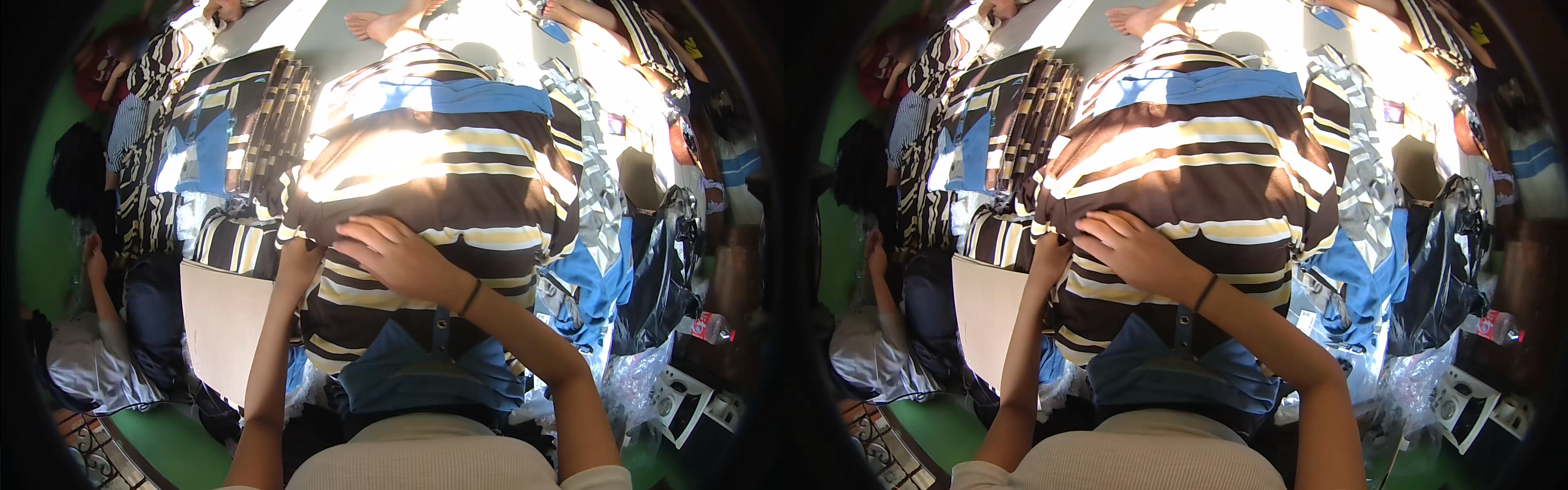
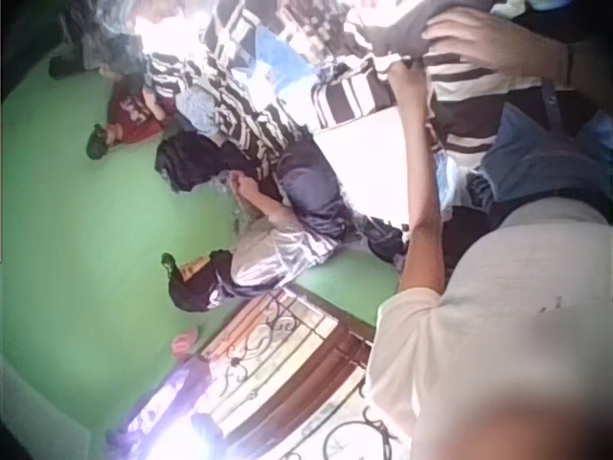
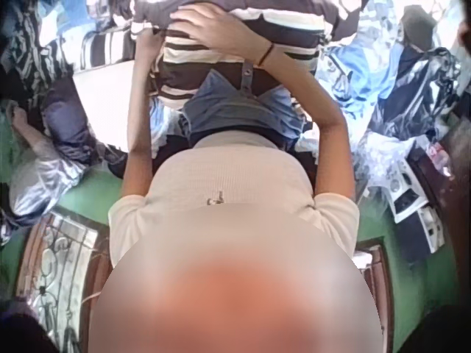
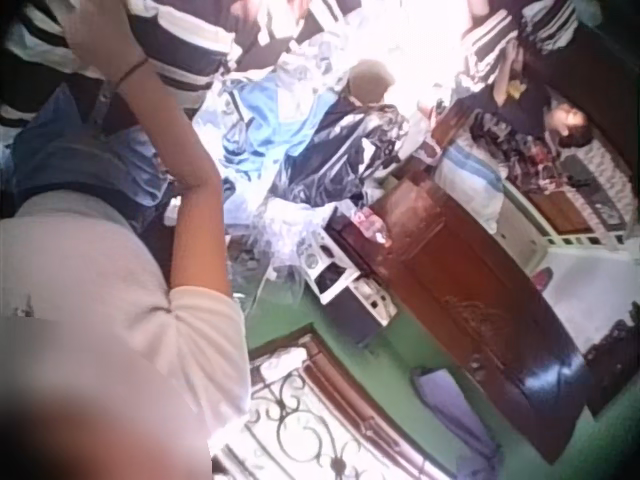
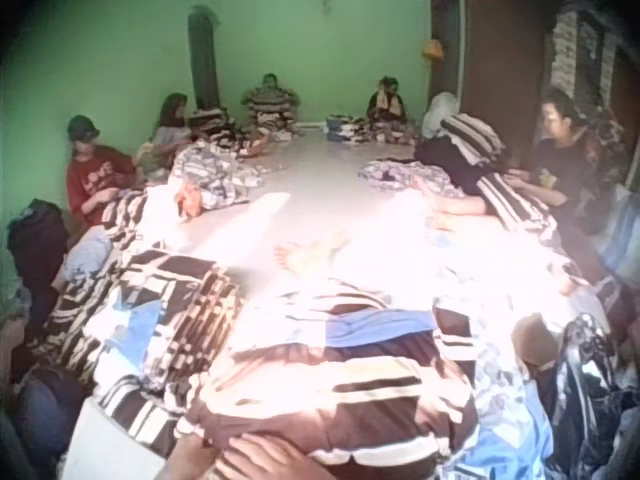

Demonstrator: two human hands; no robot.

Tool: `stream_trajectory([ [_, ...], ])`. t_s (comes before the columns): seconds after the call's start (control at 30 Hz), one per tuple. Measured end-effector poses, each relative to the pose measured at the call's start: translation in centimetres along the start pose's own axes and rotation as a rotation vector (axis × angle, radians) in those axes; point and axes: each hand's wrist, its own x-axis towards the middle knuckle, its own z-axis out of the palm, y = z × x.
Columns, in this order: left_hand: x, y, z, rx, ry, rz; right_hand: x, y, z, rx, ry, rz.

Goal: The person repeatedly picks up small rectangular tags and attaches them to the collar area of a blue shirt using a handheld tagging device. The shirt is held in place on the lap while the tags are applied one at a time.

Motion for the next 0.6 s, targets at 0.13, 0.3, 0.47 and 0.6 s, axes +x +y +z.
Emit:
stream_trajectory([
  [0.13,0.8,-1.2,0.5,0.057,-0.046,0.156,-4.1,-3.7,-1.0,0.179,-0.132,0.179],
  [0.3,-0.5,0.4,0.2,0.373,-0.104,0.111,-7.1,-11.5,-2.0,0.489,-0.256,0.162],
  [0.47,-6.7,6.4,-1.7,0.335,0.149,0.442,-11.9,-12.3,-8.3,0.282,-0.055,0.580],
  [0.6,-12.8,11.0,-0.5,0.000,-0.167,0.836,-15.6,-13.6,-10.9,-0.038,-0.024,0.635],
])
